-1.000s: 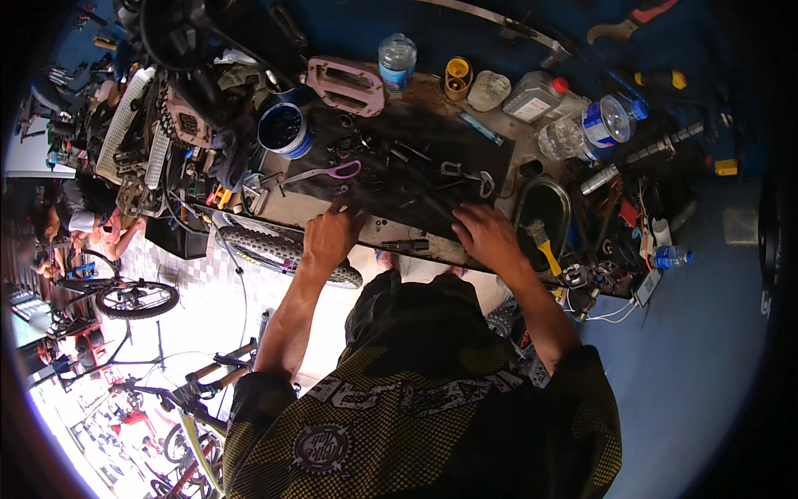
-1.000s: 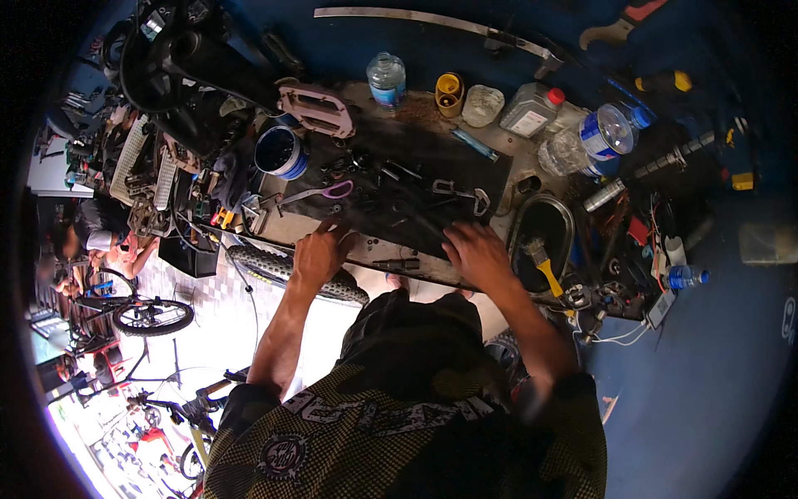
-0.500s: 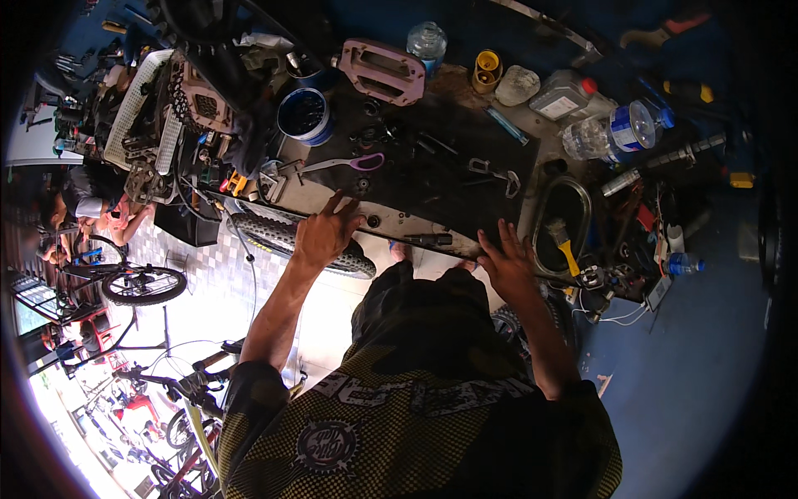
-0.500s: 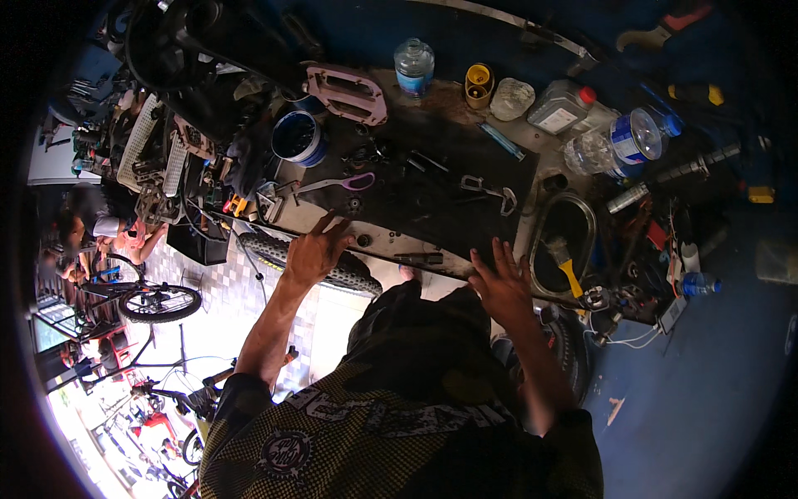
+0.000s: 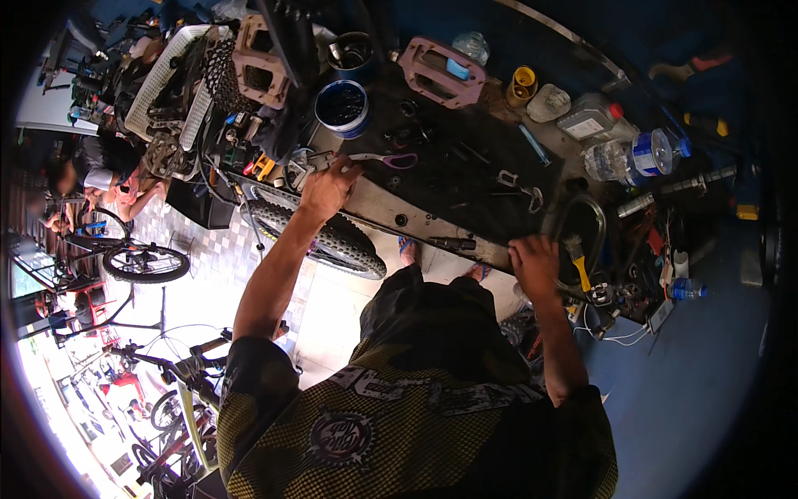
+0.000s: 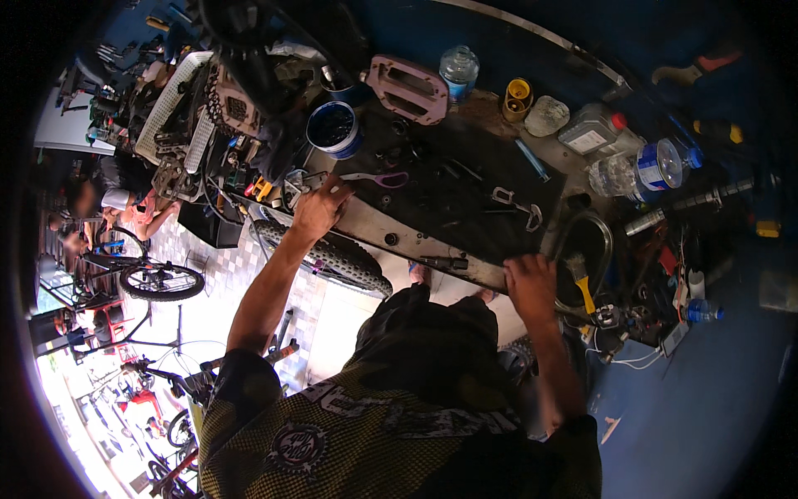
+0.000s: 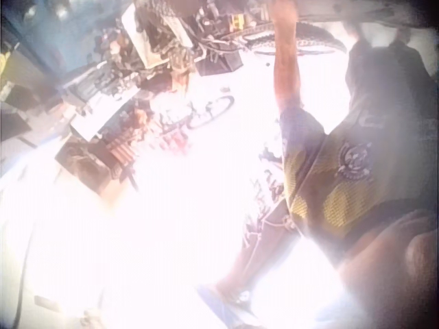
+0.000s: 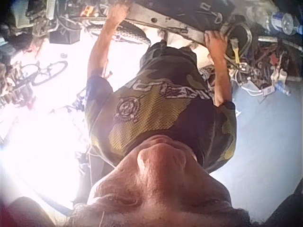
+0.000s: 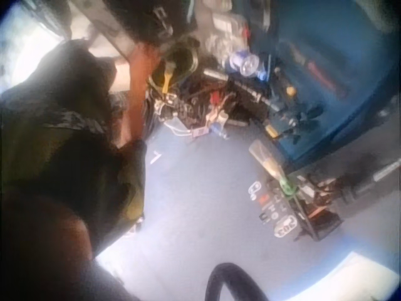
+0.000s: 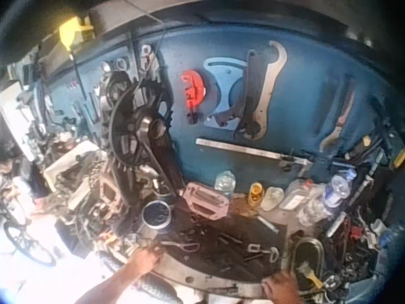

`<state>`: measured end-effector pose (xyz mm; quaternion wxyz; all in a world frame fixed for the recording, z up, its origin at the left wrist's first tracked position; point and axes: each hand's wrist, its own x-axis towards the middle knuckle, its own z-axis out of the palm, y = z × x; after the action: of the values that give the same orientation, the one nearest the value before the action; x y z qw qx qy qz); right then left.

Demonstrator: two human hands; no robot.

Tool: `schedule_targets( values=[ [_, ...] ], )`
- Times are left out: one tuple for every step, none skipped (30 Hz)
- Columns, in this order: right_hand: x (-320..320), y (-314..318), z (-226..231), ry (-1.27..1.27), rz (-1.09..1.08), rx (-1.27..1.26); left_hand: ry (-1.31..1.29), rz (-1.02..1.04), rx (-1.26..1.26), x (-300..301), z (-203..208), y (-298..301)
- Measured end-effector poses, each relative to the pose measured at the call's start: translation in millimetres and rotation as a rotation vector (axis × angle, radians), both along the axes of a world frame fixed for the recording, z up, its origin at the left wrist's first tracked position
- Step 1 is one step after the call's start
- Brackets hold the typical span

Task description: The person works at a cluttered workbench in a bicycle repair shop, handling small bicycle components. They use a brush to apply lubricant to parts, pick up and inspect various small metal pieces, and manipulate tools and parts on the bench.

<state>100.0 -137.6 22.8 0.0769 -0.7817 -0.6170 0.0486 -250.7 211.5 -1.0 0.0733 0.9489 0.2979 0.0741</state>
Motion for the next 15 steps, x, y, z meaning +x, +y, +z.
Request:
schedule_targets(
  values=[
    [3, 7, 5, 0.009, -0.027, 0.043, -0.007, 0.004, 0.010, 6, 6, 3],
    [7, 13, 10, 0.041, -0.071, 0.069, -0.061, 0.024, 0.002, 11, 9, 8],
    [13, 20, 16, 0.072, -0.111, 0.096, -0.115, 0.048, -0.002, 15, 11, 13],
    [19, 23, 18, 0.107, -0.162, 0.126, -0.167, 0.061, -0.005, 23, 20, 16],
    [27, 26, 18, 0.038, -0.166, 0.151, -0.205, 0.096, -0.038, 31, 30, 19],
    [33, 32, 21, 0.062, -0.191, 0.151, -0.223, 0.098, -0.049, 34, 33, 23],
    [39, 39, 25, 0.085, -0.215, 0.149, -0.242, 0.101, -0.060, 37, 34, 29],
    [43, 45, 29, 0.109, -0.239, 0.148, -0.261, 0.104, -0.071, 39, 36, 34],
    [45, 46, 33, 0.128, -0.252, 0.148, -0.238, 0.101, -0.061, 40, 39, 35],
    [46, 47, 36, 0.148, -0.265, 0.149, -0.215, 0.098, -0.050, 41, 43, 36],
    [47, 48, 40, 0.168, -0.278, 0.150, -0.192, 0.096, -0.039, 41, 47, 36],
    [49, 49, 43, 0.165, -0.277, 0.164, -0.198, 0.090, -0.045, 42, 51, 38],
    [50, 49, 47, 0.161, -0.277, 0.179, -0.205, 0.083, -0.052, 43, 55, 39],
    [52, 49, 49, 0.158, -0.277, 0.194, -0.211, 0.077, -0.058, 44, 59, 40],
    [53, 50, 49, 0.152, -0.273, 0.215, -0.203, 0.067, -0.055, 44, 60, 42]
  ],
)
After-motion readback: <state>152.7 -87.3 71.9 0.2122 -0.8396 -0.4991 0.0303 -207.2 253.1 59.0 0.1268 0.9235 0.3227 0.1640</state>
